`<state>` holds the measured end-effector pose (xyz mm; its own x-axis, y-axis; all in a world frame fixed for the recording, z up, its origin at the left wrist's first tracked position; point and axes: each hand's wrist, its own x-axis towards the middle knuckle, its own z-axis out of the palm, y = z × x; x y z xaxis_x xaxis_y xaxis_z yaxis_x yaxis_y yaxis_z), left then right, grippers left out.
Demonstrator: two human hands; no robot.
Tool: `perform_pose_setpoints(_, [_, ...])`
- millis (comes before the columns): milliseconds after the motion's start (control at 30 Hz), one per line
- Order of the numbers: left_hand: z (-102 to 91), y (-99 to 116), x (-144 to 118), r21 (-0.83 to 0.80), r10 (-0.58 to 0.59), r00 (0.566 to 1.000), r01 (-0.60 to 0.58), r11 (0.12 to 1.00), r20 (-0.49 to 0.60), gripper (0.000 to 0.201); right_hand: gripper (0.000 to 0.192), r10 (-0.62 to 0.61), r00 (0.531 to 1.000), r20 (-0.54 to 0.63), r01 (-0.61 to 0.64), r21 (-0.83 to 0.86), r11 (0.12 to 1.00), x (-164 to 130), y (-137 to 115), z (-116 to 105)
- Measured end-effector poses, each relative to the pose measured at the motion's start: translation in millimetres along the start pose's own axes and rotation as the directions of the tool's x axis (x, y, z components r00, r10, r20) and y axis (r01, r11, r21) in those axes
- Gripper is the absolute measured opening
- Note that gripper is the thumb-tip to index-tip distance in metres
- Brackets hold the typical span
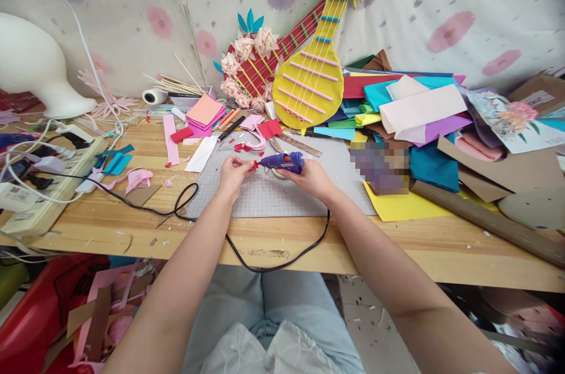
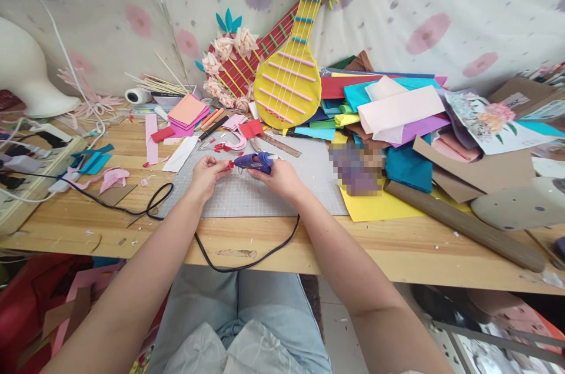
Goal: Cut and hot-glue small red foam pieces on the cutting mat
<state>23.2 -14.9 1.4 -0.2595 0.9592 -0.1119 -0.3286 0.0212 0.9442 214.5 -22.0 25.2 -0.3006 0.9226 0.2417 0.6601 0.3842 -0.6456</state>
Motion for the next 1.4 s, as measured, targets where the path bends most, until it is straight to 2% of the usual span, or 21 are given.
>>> perform_pose_setpoints(233, [0.8,2.5,-0.1,-0.02,-0.023,0.999,0.023,1.0,-0.029,0.037,0.037,-0.012,0.999,0.039,0.01,0.038,0.999,-2.1,-1.0,-4.2])
perform_pose_setpoints(533, [0.5,4.2,-0.1,-0.052,-0.035,0.999,0.033,0.998,-0.031,0.036,0.038,0.006,0.998,0.059,-0.005,-0.019,1.0,-3.7,-2.0,-6.6])
perform_pose_setpoints(800, [-0.8,1.5,2.1,-0.067,-0.023,1.0,0.022,0.998,-0.02,0.035,0.036,-0.01,0.999,0.03,0.008,0.073,0.997,-4.2,-0.9,-8.1])
perform_pose_setpoints(1233, [0.0,3.2,0.6,-0.067,-0.03,0.999,0.029,0.997,-0.016,0.037,0.035,-0.006,0.998,0.063,0.01,-0.056,0.998,-3.7,-6.5,-8.1])
perform_pose_setpoints(1333, [0.0,4.3,0.3,-0.078,-0.038,0.999,0.037,0.996,-0.02,0.036,0.036,-0.01,0.997,0.072,0.011,-0.021,1.0,-4.9,-5.9,-14.1])
perform_pose_setpoints(1400, [0.2,5.3,0.2,-0.083,-0.047,0.999,0.045,0.996,-0.025,0.036,0.038,0.033,0.999,0.014,-0.034,0.042,0.999,-5.6,-1.9,-23.9])
